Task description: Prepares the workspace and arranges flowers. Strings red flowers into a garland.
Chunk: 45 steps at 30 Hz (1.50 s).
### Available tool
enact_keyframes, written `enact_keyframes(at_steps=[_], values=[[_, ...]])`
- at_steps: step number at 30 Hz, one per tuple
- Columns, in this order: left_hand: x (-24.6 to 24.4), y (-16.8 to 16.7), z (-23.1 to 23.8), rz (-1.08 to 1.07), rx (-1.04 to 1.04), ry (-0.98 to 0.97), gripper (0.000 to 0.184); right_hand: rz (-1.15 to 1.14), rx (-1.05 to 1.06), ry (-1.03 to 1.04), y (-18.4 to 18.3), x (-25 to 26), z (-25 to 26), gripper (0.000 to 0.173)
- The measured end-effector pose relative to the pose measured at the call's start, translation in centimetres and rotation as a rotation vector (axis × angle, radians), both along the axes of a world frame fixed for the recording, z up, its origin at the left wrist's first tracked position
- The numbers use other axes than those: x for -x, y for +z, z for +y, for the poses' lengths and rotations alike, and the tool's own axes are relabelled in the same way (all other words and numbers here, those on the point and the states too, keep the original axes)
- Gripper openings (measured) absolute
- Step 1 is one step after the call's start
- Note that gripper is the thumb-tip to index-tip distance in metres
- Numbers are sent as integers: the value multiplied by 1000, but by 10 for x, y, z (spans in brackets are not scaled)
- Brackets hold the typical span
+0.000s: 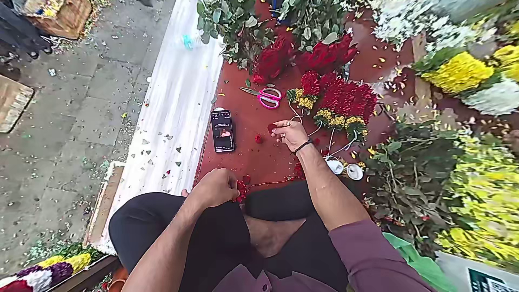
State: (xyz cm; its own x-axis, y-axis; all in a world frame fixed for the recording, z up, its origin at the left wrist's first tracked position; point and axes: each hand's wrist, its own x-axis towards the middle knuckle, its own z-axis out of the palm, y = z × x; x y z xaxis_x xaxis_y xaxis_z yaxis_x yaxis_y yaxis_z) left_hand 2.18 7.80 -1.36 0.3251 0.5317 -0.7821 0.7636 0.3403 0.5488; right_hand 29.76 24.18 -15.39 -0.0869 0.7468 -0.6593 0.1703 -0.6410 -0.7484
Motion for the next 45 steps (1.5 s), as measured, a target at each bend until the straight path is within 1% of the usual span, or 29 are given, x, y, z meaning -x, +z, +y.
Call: enact_keyframes(at_steps=[4, 7, 11, 17, 20, 23, 26, 28, 32, 39, 41, 42, 45], values=[[2, 0, -3, -10, -31, -2, 18, 29, 11, -19, 8, 3, -4, 28], [2, 2, -3, -12, -41, 0, 18, -6, -26, -10, 24, 8, -12, 22], [2, 5, -4, -8, -48, -11, 19, 19, -100, -37, 40, 14, -35, 16], [1, 6, -4, -13, -50, -16, 18, 103, -231, -37, 55, 21, -70, 16], [1, 5, -4, -17, -47, -14, 17, 130, -252, -24, 69, 26, -83, 18], [1, 3, -5, -20, -43, 10, 18, 141, -295, 49, 86, 26, -102, 27], [2, 1, -4, -10, -32, 47, 19, 142, -413, 132, 91, 26, -104, 36], [3, 0, -3, -5, -31, 75, 19, 124, -470, 168, 91, 28, -101, 38], [3, -2, -2, 13, -34, 119, 19, 109, -534, 176, 88, 34, -100, 21], [3, -4, -3, 33, -69, 239, 17, 116, -545, 147, 96, 41, -110, 10], [4, -3, -4, 32, -88, 283, 17, 123, -540, 113, 100, 44, -114, 12], [4, -2, -3, 36, -97, 304, 17, 129, -531, 90, 102, 46, -116, 15], [5, -1, -3, 32, -111, 367, 21, 227, -455, 49, 110, 52, -126, 36]])
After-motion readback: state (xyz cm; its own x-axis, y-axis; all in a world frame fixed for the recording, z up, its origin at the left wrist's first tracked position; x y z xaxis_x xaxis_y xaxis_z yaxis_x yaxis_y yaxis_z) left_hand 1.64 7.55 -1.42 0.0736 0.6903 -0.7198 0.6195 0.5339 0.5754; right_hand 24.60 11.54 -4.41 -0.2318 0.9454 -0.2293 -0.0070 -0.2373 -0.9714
